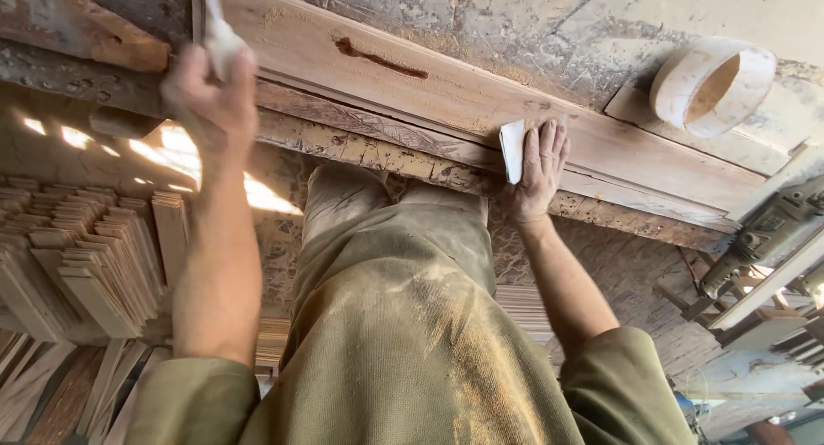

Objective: Applying glue and sanding wooden panels on a workbench.

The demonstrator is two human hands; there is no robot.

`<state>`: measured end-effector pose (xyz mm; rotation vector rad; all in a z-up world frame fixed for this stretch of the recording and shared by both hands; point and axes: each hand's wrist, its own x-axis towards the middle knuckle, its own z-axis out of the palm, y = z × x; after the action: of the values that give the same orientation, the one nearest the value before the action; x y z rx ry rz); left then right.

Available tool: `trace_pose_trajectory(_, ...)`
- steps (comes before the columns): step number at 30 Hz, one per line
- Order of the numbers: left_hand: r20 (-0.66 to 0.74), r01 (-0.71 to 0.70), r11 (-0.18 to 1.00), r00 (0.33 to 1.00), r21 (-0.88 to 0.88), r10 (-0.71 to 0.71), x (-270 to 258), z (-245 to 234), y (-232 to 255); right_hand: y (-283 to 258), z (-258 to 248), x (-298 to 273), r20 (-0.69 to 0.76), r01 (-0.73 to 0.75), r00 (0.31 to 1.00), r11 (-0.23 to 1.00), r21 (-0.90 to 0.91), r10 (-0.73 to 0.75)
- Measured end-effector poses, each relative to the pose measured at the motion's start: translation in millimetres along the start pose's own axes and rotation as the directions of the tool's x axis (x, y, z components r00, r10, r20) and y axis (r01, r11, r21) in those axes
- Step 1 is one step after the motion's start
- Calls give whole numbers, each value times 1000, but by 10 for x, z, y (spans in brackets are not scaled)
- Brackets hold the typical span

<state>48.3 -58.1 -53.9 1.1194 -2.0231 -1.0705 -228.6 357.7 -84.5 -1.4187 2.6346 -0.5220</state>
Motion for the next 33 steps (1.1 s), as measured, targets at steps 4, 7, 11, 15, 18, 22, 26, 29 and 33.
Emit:
trace_pose_trajectory(4,78,181,979,982,-97,-174,214,-370,174,-999,337,635,77,-14,997,999,45,10)
trace_pose_trajectory(7,129,321,946,937,48,-325,129,-491,-161,-2022,530,1329,527,90,850,989,-116,-15)
trace_pose_trajectory(11,286,374,905,906,-200,-312,145,-489,-456,-2490,610,1916,598,378,708,917,128,-376)
trace_pose_trajectory(15,338,477,875,839,-79,-427,16,-500,-427,-1843,402,1695,730,342,537,900,269,-423)
trace_pose_trajectory(18,337,389,920,873,-44,-353,39,-449,-351,-794,196,993,608,319,721,938,135,-332)
trace_pose_trajectory(22,349,310,950,893,-17,-285,6,-372,-185,465,-38,133,546,265,806,964,9,-227)
trace_pose_trajectory(26,260,243,964,929,108,-263,-100,-153,34,998,-166,-322,272,70,962,987,-142,-30)
trace_pose_trajectory(29,250,143,967,948,211,-195,-337,215,204,450,-44,82,386,54,922,992,-110,-7)
trace_pose_trajectory(33,364,-38,997,931,72,10,-720,1040,936,-349,211,570,292,268,892,923,275,-346)
